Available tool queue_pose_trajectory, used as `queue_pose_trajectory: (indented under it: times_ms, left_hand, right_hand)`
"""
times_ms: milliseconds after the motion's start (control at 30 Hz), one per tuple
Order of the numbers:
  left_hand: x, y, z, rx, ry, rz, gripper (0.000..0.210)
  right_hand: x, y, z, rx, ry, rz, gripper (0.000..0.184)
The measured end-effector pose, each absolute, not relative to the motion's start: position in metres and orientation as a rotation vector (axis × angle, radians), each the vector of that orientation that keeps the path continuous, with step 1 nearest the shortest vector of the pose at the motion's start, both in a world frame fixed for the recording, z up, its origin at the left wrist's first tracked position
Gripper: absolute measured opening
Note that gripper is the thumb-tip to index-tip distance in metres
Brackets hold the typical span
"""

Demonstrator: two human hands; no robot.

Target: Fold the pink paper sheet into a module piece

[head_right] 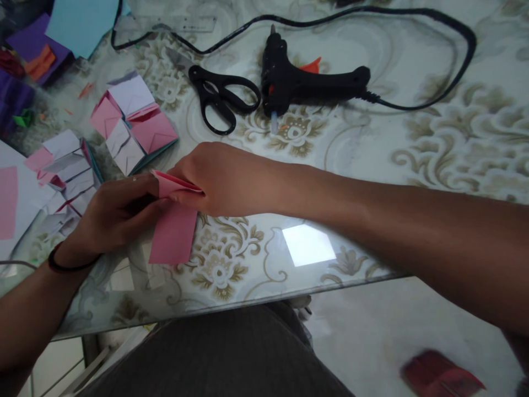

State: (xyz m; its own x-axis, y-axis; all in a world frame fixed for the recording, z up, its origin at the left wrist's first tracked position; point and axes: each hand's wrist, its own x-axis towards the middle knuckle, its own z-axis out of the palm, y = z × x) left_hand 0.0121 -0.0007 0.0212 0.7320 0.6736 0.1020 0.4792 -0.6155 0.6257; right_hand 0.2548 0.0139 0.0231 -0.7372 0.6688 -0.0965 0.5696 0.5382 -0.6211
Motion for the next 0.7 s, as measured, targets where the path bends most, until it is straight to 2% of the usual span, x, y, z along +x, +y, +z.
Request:
queue_pose_trajectory:
  times_ms: [700]
  left_hand:
    - [0.0143,-0.0001,0.0215,2.385,0.847,0.463,0.015]
  right_hand:
    - [0.2541,0.0139,0.0204,-1.093,-2.658,0.893,0.027]
